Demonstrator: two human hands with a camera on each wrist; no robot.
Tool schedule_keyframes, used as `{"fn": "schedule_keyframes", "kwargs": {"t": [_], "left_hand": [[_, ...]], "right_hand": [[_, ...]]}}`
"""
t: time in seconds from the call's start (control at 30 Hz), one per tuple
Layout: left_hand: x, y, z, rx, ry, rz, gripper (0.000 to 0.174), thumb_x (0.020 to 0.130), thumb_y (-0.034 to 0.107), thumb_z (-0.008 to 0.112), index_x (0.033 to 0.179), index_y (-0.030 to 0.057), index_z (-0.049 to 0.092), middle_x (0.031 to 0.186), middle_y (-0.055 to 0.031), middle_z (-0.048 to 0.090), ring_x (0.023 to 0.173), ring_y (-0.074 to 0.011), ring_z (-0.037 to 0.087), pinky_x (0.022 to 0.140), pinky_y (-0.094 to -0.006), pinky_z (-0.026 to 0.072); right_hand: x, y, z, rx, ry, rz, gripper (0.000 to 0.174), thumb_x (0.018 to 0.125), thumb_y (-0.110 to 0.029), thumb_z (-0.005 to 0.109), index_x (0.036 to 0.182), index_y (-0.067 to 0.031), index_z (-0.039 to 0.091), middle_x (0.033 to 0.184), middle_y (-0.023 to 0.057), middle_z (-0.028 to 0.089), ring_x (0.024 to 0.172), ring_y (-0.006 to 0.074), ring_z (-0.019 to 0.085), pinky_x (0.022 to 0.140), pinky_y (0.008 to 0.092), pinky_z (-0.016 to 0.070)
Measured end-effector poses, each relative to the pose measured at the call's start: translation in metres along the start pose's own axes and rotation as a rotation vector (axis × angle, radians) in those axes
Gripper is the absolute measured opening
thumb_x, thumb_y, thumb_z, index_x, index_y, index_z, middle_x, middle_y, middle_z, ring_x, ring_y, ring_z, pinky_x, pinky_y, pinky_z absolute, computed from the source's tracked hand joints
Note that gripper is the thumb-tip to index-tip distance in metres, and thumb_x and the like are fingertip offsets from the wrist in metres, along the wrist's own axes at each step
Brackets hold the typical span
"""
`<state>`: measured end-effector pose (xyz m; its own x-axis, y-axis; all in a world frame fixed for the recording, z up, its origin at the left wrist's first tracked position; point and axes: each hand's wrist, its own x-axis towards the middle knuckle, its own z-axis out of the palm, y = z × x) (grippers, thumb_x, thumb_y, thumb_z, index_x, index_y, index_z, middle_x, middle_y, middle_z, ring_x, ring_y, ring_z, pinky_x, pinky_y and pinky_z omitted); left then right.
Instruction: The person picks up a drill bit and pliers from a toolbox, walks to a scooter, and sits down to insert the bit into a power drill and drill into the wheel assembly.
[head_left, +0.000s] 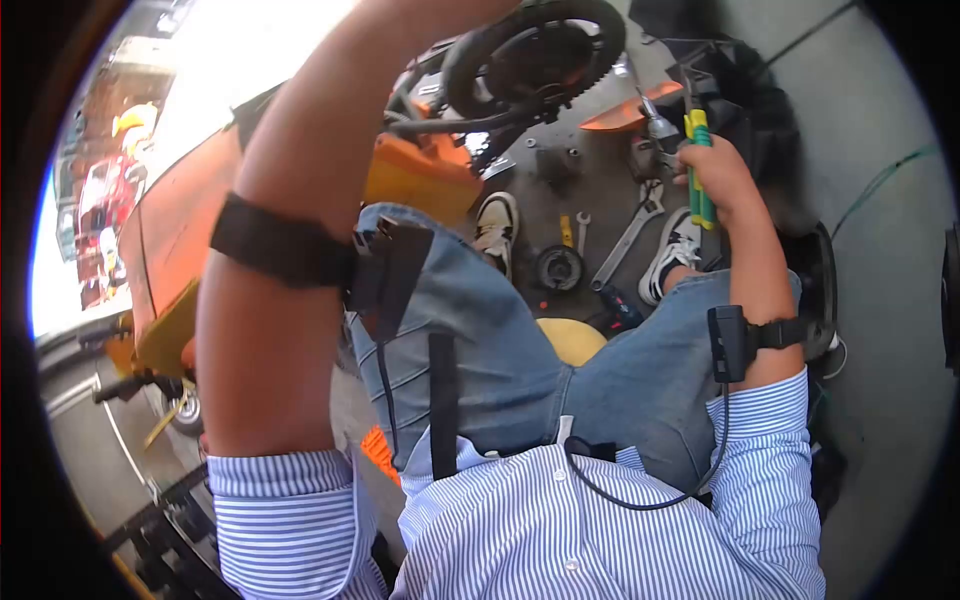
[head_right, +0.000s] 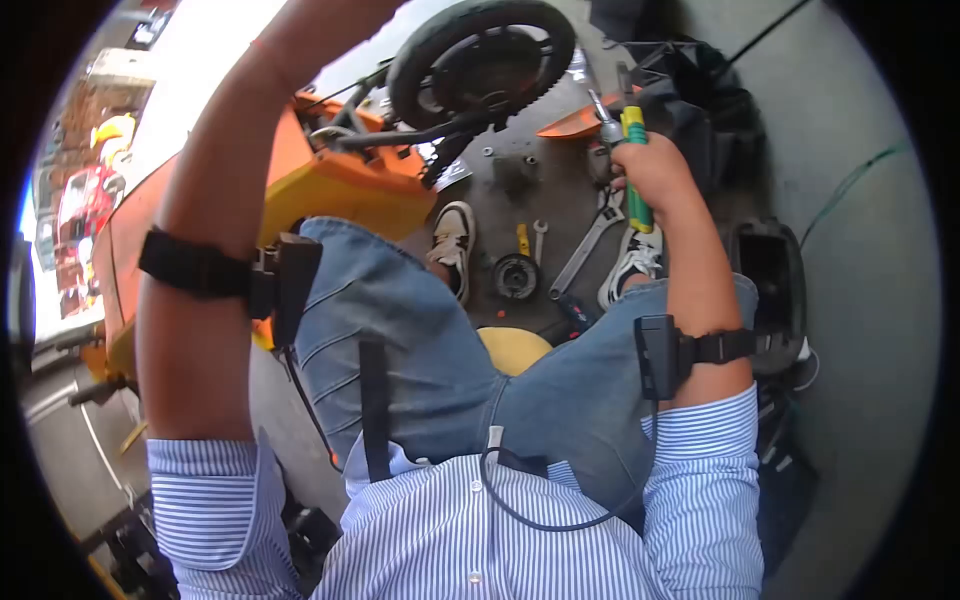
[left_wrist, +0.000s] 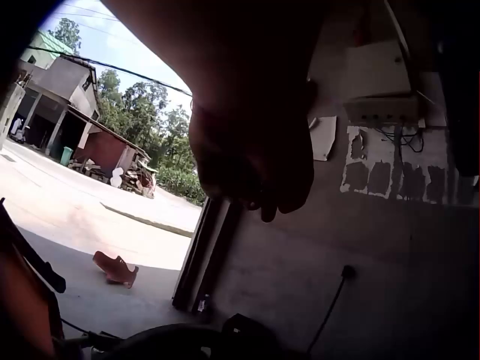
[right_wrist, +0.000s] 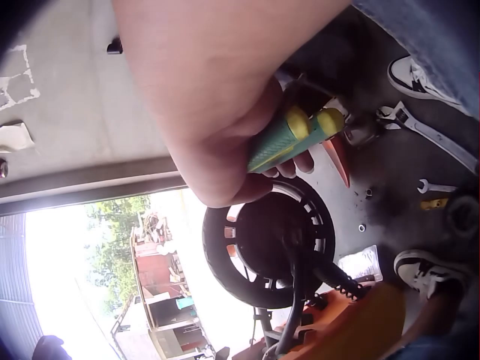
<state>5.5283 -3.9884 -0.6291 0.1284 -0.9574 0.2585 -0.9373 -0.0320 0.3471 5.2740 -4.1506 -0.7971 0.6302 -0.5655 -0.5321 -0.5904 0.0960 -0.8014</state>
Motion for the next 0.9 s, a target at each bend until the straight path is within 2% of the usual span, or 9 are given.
{"fn": "schedule_keyframes", "kwargs": {"t": [0.1,0.3,0.37,0.43,0.57,0.63,0.73,0.83,0.9], "left_hand": [[0.013,-0.010,0.126,-0.675,-0.059,-0.765,0.028,0.091,0.024,0.058,0.104,0.0010,0.063,0.081,-0.0032,0.060,0.066,-0.0158,0.057,0.062,-0.0320,0.0499],[-0.063,-0.004,0.393,-0.959,-0.384,-1.129,0.029,0.085,0.020,0.057,0.099,-0.0036,0.065,0.077,-0.0097,0.066,0.063,-0.0187,0.065,0.057,-0.0330,0.0520],[-0.104,-0.005,0.459,-0.907,-0.479,-1.244,0.025,0.083,0.013,0.056,0.100,-0.0005,0.068,0.089,-0.0170,0.071,0.081,-0.0263,0.072,0.068,-0.0362,0.0550],[-0.158,-0.018,0.543,-0.734,-0.575,-1.121,0.026,0.084,0.008,0.059,0.108,-0.0014,0.063,0.088,-0.0124,0.068,0.084,-0.0230,0.068,0.071,-0.0355,0.0538],[-0.185,0.017,0.573,-0.523,-0.447,-1.160,0.035,0.083,0.005,0.054,0.116,-0.0026,0.059,0.101,-0.0188,0.068,0.095,-0.0326,0.066,0.083,-0.0386,0.0514],[-0.183,0.028,0.579,-0.550,-0.381,-1.231,0.037,0.083,0.005,0.052,0.119,-0.0026,0.057,0.106,-0.0208,0.067,0.099,-0.0357,0.065,0.087,-0.0397,0.0502],[-0.191,0.039,0.588,-0.523,-0.198,-1.202,0.040,0.082,0.005,0.056,0.121,-0.0007,0.054,0.109,-0.0218,0.064,0.101,-0.0371,0.063,0.089,-0.0417,0.0495],[-0.195,0.062,0.576,-0.311,-0.534,-0.872,0.041,0.079,0.005,0.062,0.119,0.0021,0.055,0.110,-0.0201,0.061,0.105,-0.0377,0.059,0.093,-0.0427,0.0478],[-0.207,0.082,0.575,-0.348,-0.865,-0.453,0.045,0.074,0.006,0.067,0.117,0.0050,0.055,0.115,-0.0160,0.057,0.113,-0.0363,0.054,0.095,-0.0444,0.0469]], "right_hand": [[-0.001,0.003,-0.015,0.076,0.153,0.068,0.020,0.081,-0.013,0.058,0.095,0.0019,0.059,0.086,0.0099,0.062,0.076,0.0209,0.063,0.072,0.0344,0.0521],[-0.011,0.009,-0.022,0.189,0.319,0.110,0.026,0.077,-0.018,0.058,0.090,0.0045,0.060,0.077,0.0142,0.066,0.070,0.0216,0.066,0.067,0.0360,0.0511],[-0.017,0.011,-0.023,0.067,0.275,0.176,0.032,0.077,-0.022,0.059,0.095,0.0039,0.059,0.078,0.0166,0.065,0.074,0.0296,0.065,0.072,0.0396,0.0496],[-0.024,0.009,-0.027,-0.048,0.213,0.209,0.030,0.080,-0.021,0.060,0.096,0.0032,0.058,0.078,0.0170,0.063,0.076,0.0319,0.064,0.071,0.0405,0.0487],[-0.035,0.006,-0.041,-0.147,0.209,0.211,0.025,0.083,-0.019,0.061,0.096,0.0022,0.057,0.078,0.0177,0.062,0.075,0.0324,0.063,0.070,0.0416,0.0479],[-0.036,0.009,-0.052,-0.097,0.211,0.350,0.034,0.085,-0.019,0.067,0.113,-0.0015,0.062,0.094,0.0050,0.063,0.086,0.0128,0.060,0.076,0.0295,0.0485],[-0.036,0.012,-0.064,0.008,0.215,0.449,0.029,0.086,-0.016,0.066,0.111,-0.0012,0.060,0.092,0.0046,0.062,0.085,0.0119,0.060,0.077,0.0279,0.0480],[-0.036,0.022,-0.064,0.100,0.312,0.385,0.014,0.088,-0.013,0.061,0.098,-0.0022,0.059,0.080,0.0033,0.061,0.072,0.0101,0.055,0.066,0.0285,0.0455],[-0.038,0.023,-0.069,0.126,0.239,0.395,0.030,0.086,-0.012,0.062,0.113,0.0019,0.056,0.091,0.0063,0.062,0.086,0.0140,0.061,0.077,0.0294,0.0489]]}}
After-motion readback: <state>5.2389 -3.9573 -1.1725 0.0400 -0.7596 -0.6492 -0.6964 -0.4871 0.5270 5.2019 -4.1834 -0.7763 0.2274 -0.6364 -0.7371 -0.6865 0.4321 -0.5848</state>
